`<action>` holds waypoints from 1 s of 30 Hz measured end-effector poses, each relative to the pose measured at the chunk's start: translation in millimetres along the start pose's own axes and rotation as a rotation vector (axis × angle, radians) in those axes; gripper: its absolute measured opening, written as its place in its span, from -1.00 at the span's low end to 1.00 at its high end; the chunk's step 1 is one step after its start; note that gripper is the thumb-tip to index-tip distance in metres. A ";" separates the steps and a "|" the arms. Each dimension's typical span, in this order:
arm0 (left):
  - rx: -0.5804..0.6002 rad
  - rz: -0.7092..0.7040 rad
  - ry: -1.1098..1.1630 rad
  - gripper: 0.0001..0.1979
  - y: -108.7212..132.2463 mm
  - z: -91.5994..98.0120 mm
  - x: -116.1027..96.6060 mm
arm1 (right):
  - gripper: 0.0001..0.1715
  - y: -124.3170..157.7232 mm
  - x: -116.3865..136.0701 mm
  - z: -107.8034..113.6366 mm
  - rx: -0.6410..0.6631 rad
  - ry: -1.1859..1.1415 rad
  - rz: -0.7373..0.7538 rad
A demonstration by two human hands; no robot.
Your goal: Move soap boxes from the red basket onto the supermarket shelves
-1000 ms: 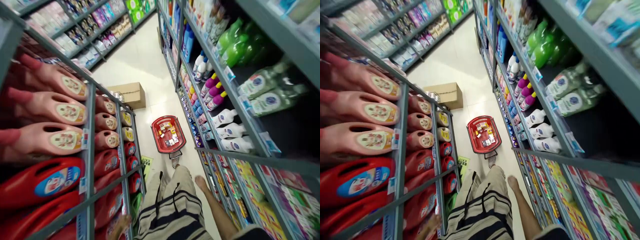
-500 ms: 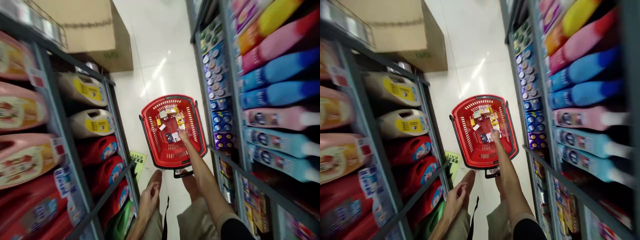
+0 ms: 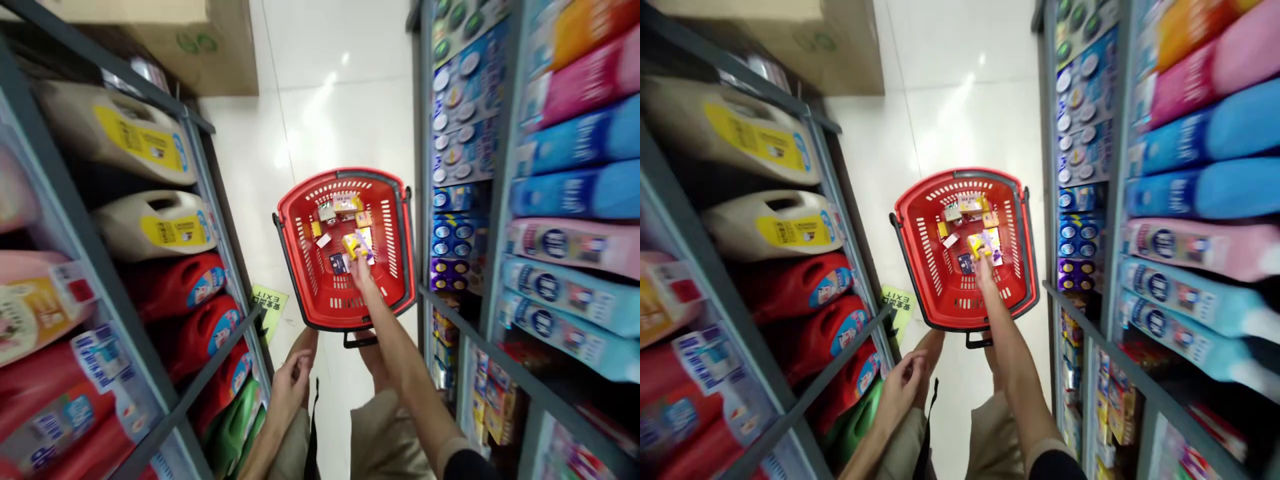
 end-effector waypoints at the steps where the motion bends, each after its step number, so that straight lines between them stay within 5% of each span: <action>1: 0.008 0.004 0.061 -0.57 7.0 -1.0 -10.5 | -0.60 40.3 2.6 -1.2 0.023 -0.037 -0.019; 6: 0.026 -0.027 0.399 -0.36 58.9 5.1 -91.8 | -0.42 270.6 42.0 0.4 0.165 -0.171 -0.005; 9: 0.095 -0.096 0.430 -0.23 113.8 9.9 -143.8 | -0.40 398.8 68.0 6.5 0.261 -0.190 0.045; 12: 0.222 -0.186 0.429 -0.22 181.1 12.3 -183.3 | -0.38 493.9 86.0 21.2 0.303 -0.155 0.096; 15: 0.331 -0.296 0.381 -0.27 245.2 19.7 -212.6 | -0.35 557.3 102.3 46.9 0.273 -0.124 0.179; 20: 0.572 -0.444 0.187 -0.32 331.7 30.9 -251.4 | -0.25 645.5 130.8 94.1 0.031 -0.126 0.399; 25: 0.828 -0.465 -0.062 -0.43 390.6 21.5 -258.2 | -0.40 725.8 131.5 72.9 0.034 -0.193 0.557; 30: 0.935 -0.449 -0.232 -0.30 436.1 -1.3 -249.4 | -0.35 789.9 94.9 89.4 -0.231 -0.445 0.581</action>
Point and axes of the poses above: each hand's wrist, its own y-axis away from the middle knuckle, its own z-axis out of the back of the hand, x = y × z, the point moved 10 cm from there along -y, towards the middle knuckle, and after that the axes turned 3 degrees about x, right-handed, at the moved point
